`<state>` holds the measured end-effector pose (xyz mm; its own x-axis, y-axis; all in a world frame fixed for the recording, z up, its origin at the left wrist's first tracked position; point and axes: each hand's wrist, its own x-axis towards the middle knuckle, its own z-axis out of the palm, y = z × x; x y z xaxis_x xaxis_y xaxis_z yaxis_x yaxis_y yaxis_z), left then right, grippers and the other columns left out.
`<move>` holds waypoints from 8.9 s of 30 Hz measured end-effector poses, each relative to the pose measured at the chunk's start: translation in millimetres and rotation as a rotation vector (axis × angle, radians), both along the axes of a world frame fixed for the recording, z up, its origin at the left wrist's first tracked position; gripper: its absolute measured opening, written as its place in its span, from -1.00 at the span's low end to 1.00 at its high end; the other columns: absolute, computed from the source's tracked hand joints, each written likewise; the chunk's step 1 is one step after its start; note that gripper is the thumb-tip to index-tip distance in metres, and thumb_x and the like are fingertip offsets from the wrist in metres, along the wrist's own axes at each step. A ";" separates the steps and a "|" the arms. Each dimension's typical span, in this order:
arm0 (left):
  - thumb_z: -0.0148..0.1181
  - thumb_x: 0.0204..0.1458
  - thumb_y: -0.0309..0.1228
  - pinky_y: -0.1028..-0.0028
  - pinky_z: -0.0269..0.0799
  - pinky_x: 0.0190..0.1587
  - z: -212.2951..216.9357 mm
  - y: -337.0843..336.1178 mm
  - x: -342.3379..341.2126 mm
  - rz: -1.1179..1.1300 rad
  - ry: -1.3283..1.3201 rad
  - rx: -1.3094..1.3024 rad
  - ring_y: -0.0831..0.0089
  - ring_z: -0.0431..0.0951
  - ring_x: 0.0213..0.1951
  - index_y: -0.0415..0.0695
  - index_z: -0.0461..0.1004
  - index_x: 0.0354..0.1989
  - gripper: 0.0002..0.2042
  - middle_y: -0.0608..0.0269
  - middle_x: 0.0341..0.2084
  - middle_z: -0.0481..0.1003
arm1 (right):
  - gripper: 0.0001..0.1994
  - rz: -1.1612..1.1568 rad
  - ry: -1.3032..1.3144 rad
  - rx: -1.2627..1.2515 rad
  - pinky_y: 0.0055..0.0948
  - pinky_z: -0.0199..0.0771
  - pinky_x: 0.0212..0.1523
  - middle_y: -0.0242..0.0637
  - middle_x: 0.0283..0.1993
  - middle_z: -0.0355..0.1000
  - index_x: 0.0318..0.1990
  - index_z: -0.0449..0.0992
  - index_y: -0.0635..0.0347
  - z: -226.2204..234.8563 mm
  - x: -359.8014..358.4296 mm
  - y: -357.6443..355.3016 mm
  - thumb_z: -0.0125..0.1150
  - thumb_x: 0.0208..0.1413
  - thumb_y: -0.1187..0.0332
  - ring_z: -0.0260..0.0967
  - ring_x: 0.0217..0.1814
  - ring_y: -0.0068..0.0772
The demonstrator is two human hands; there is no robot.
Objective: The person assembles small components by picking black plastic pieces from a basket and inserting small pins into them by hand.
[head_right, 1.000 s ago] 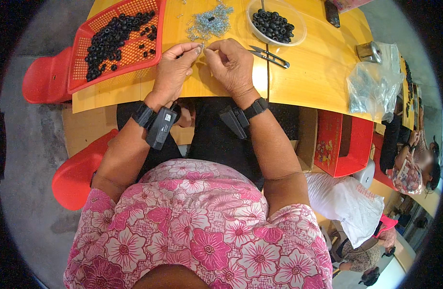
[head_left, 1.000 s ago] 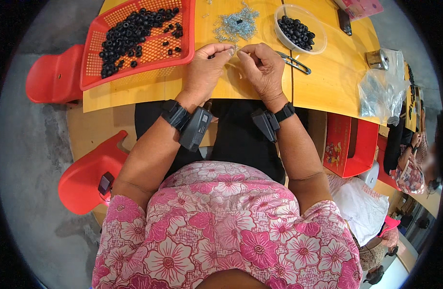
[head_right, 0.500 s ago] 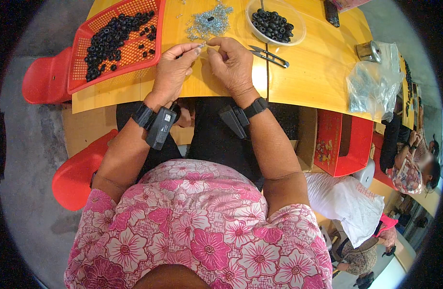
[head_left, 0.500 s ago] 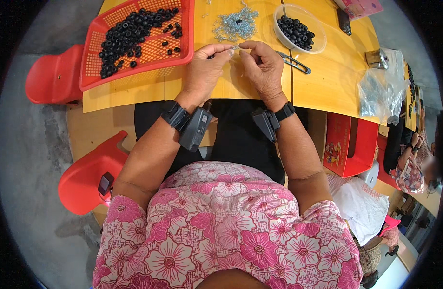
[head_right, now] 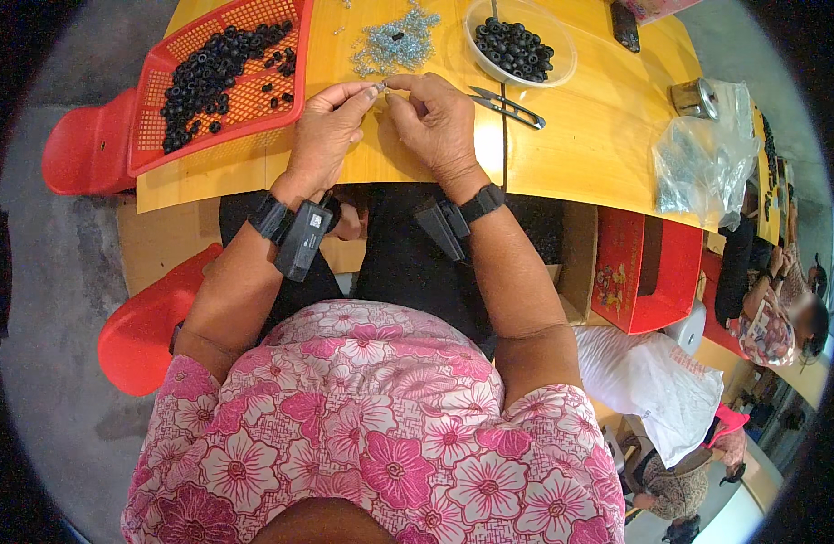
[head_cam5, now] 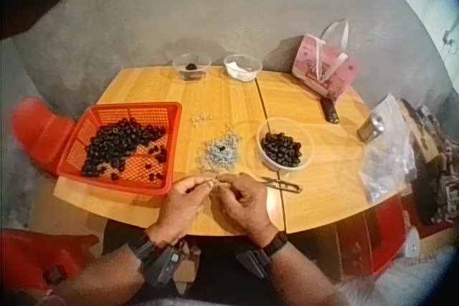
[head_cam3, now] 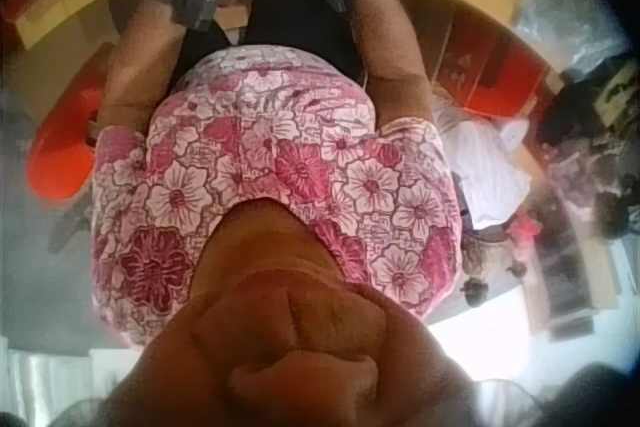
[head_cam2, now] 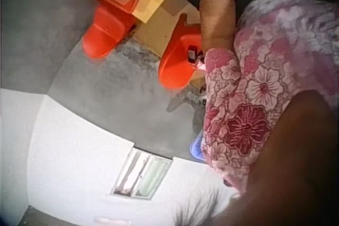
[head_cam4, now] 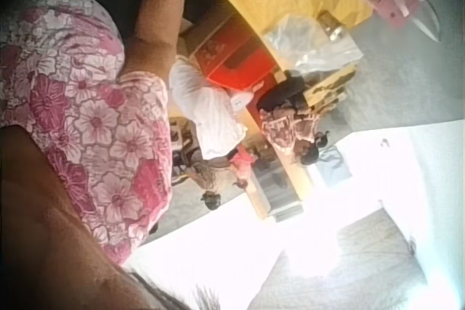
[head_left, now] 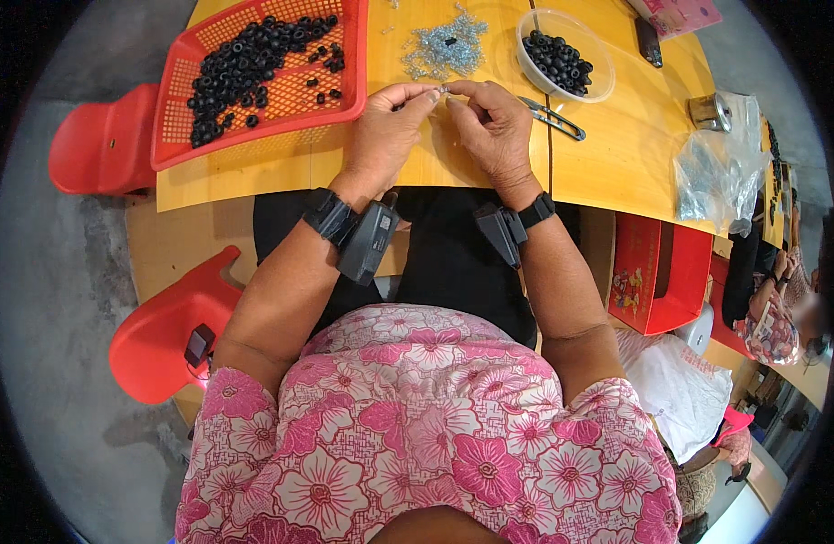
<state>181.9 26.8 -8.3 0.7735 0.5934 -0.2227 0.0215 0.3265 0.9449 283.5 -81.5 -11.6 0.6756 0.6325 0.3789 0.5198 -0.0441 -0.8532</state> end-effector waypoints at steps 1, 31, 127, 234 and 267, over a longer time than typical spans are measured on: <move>0.14 0.10 -0.41 0.76 0.06 -0.59 -0.4 0.1 0.1 0.000 0.000 0.001 0.80 0.17 -0.57 -0.22 0.49 -0.17 -0.82 0.49 -0.47 0.41 | -0.83 0.000 0.000 0.001 -0.66 0.15 -0.54 -0.46 -0.62 0.22 -0.27 0.56 0.25 0.3 0.2 -0.5 0.23 -0.08 0.52 0.10 -0.59 -0.69; 0.14 0.10 -0.41 0.73 0.02 -0.66 -5.7 -1.3 3.3 0.000 0.049 0.189 0.81 0.14 -0.64 -0.16 0.49 -0.29 -0.90 0.54 -0.60 0.29 | -0.92 -0.063 -0.058 0.000 -0.63 0.23 -0.54 -0.36 -0.59 0.35 -0.37 0.55 0.25 -0.9 -1.4 2.4 0.24 -0.07 0.49 0.20 -0.60 -0.64; 0.00 0.15 -0.35 0.69 0.11 -0.61 -3.2 6.3 -3.1 -0.136 -0.043 0.021 0.77 0.16 -0.63 -0.16 0.45 -0.34 -0.84 0.52 -0.62 0.28 | -0.82 0.124 0.144 0.007 -0.57 0.44 -0.26 -0.21 -0.34 0.51 -0.21 0.55 0.27 6.3 2.3 -2.0 0.18 0.01 0.46 0.47 -0.30 -0.49; 0.07 0.08 -0.62 0.58 0.42 0.01 77.7 -56.2 -212.2 -0.169 -0.433 -0.176 0.54 0.46 -0.11 -0.32 0.34 0.02 -0.69 0.19 -0.09 0.43 | -0.93 0.273 0.284 0.128 -0.72 0.34 -0.28 -0.46 -0.37 0.50 -0.33 0.58 0.28 113.6 -169.4 -94.6 0.22 0.04 0.49 0.34 -0.34 -0.73; 0.18 0.03 -0.55 0.55 0.47 -0.10 62.7 -64.4 -205.0 -0.236 -0.421 -0.264 0.53 0.50 -0.21 -0.22 0.43 -0.17 -0.82 0.27 -0.29 0.47 | -0.91 0.382 0.457 0.100 -0.73 0.37 -0.35 -0.43 -0.41 0.50 -0.32 0.57 0.27 98.3 -175.0 -83.0 0.26 -0.02 0.54 0.36 -0.39 -0.73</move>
<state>-23.1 -37.5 54.5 0.9334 0.3586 0.0167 -0.2390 0.5861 0.7742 108.5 -164.5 86.7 0.5158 0.8388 0.1741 0.0631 0.1655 -0.9842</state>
